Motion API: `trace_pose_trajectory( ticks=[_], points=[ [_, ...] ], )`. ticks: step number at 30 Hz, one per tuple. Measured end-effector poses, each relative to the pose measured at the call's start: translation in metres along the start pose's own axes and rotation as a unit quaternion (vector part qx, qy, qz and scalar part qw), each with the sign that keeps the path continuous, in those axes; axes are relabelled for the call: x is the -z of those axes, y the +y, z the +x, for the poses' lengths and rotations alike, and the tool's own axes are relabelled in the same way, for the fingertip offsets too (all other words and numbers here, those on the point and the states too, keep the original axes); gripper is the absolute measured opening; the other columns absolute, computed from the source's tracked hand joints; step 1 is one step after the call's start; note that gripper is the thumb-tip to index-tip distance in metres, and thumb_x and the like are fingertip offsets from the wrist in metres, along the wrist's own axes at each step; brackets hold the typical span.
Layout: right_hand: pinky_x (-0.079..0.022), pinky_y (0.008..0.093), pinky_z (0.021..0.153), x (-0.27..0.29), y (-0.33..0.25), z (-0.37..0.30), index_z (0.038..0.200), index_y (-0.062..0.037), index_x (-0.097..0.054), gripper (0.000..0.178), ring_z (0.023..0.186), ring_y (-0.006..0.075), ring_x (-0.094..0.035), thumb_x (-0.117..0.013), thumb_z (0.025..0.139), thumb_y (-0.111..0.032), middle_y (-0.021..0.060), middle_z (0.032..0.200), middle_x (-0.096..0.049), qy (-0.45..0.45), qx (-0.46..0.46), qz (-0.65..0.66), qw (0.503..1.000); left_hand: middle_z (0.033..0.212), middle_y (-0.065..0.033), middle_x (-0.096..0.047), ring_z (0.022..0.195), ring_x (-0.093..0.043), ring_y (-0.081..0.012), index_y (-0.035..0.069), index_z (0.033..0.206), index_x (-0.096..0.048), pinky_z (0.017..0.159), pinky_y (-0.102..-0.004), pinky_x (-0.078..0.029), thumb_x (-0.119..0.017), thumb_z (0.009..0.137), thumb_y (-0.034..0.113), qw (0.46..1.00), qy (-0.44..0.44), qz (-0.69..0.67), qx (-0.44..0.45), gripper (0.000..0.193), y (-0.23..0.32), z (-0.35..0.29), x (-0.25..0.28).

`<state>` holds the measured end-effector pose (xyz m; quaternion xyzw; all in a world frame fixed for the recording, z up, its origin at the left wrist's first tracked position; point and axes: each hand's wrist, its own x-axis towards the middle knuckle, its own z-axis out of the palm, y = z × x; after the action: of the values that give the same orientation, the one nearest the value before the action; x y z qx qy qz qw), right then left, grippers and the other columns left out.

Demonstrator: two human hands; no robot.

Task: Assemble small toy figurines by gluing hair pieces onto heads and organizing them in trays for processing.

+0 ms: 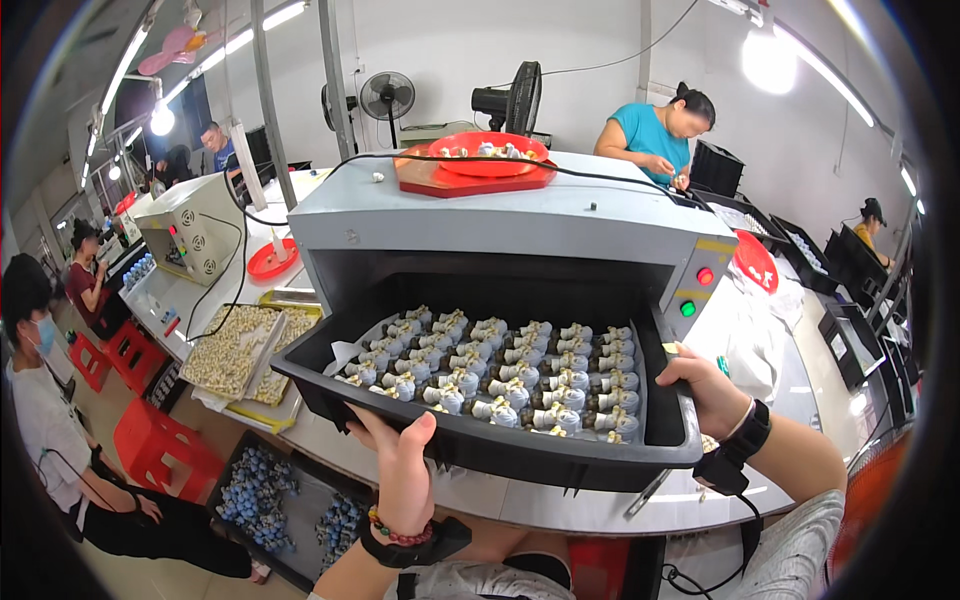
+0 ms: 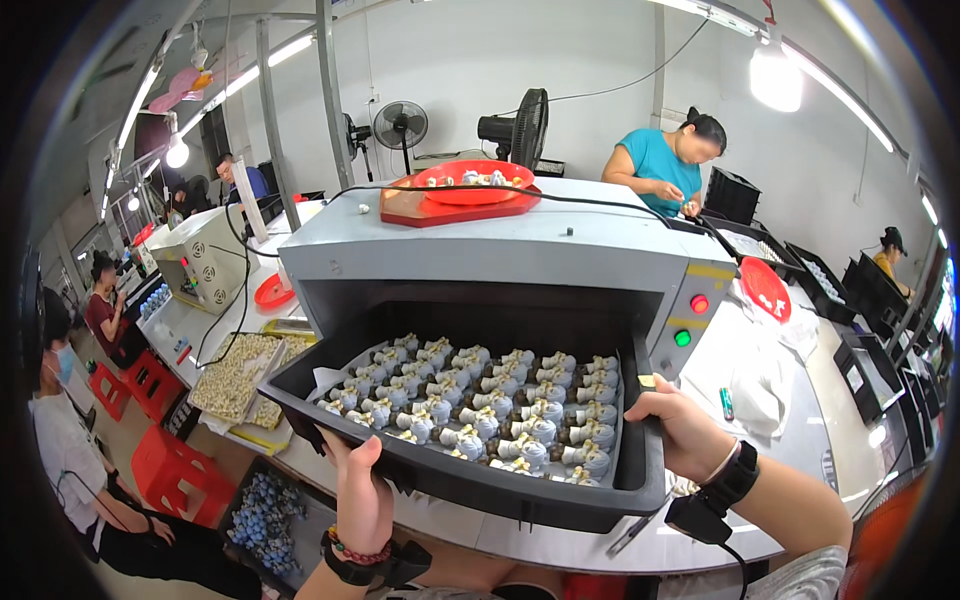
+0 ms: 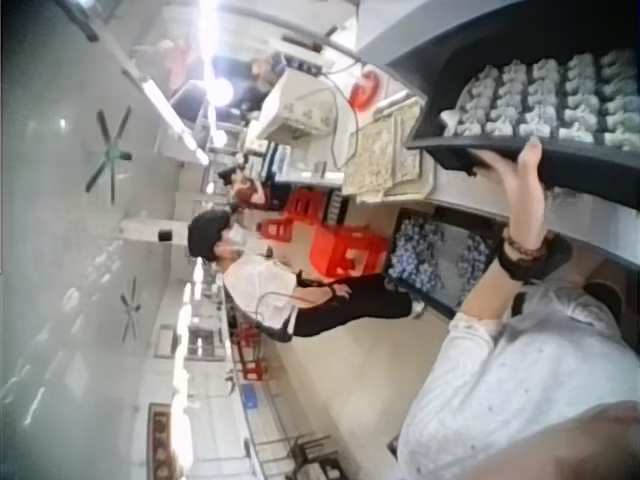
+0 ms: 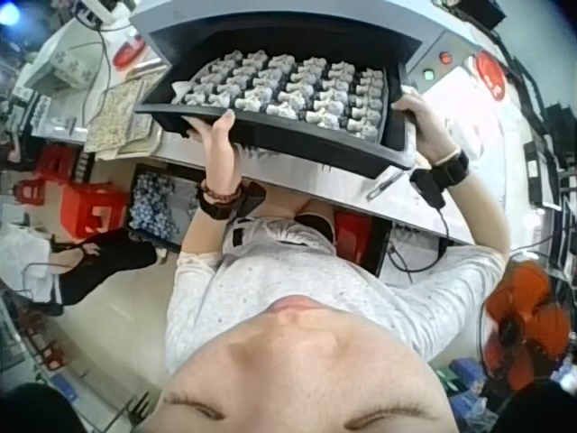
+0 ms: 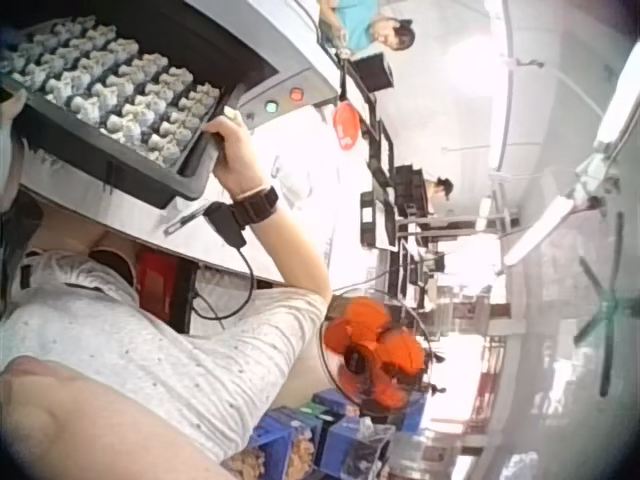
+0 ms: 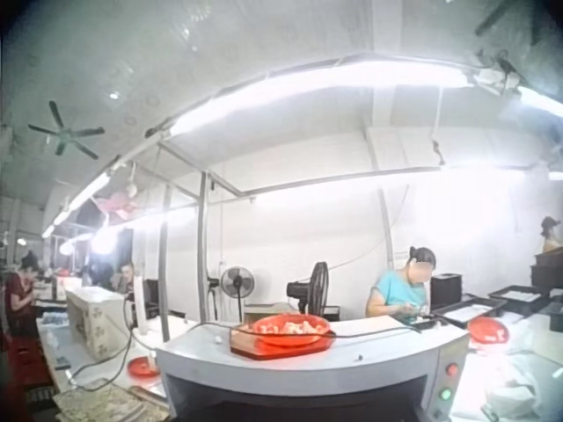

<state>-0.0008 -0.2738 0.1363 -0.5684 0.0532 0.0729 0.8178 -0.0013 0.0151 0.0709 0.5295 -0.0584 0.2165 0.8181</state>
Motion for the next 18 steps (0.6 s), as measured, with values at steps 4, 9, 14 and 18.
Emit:
trace_pose_trajectory(
  ticks=[4,9,14,18],
  points=[
    [-0.051,0.0294,0.067,0.017,-0.004,0.034,0.092,-0.0066,-0.046,0.025,0.072,0.0153,-0.056,-0.047,0.07,0.005,0.0056,0.083,-0.052,0.0,-0.018,-0.003,1.0,0.137,-0.0267,0.011,0.126,0.017,-0.0373,0.004,0.135,0.006,0.099,-0.0416,0.012,-0.057,0.071,0.025,0.999,-0.016,0.044,0.004,0.093,-0.011,0.019,-0.009],
    [-0.051,0.0304,0.066,0.028,-0.015,0.079,0.093,-0.0048,-0.045,0.027,0.071,0.0167,-0.057,-0.047,0.069,0.006,0.0075,0.081,-0.052,-0.007,-0.019,0.003,1.0,0.136,-0.0276,0.013,0.127,0.014,-0.0365,0.003,0.135,0.006,0.101,-0.0431,0.002,-0.061,0.071,0.028,0.995,-0.049,0.087,0.016,0.096,-0.027,0.055,-0.019],
    [-0.05,0.03,0.067,0.052,0.002,0.128,0.1,-0.0055,-0.044,0.031,0.074,0.0184,-0.057,-0.048,0.07,0.005,0.0097,0.086,-0.054,-0.031,-0.006,0.027,0.999,0.136,-0.0273,0.014,0.127,0.012,-0.0373,0.003,0.135,0.008,0.102,-0.0427,-0.003,-0.063,0.069,0.023,0.993,0.003,0.112,0.041,0.099,-0.049,0.068,-0.023],
    [-0.049,0.0291,0.074,0.066,-0.002,0.152,0.109,-0.005,-0.042,0.036,0.081,0.0156,-0.057,-0.051,0.074,0.002,0.0072,0.089,-0.055,-0.036,-0.038,-0.031,0.998,0.137,-0.0266,0.01,0.128,0.014,-0.0355,0.003,0.134,0.007,0.102,-0.0417,-0.001,-0.063,0.069,0.022,0.99,-0.03,0.131,0.039,0.098,-0.049,0.085,-0.029]
  ],
)
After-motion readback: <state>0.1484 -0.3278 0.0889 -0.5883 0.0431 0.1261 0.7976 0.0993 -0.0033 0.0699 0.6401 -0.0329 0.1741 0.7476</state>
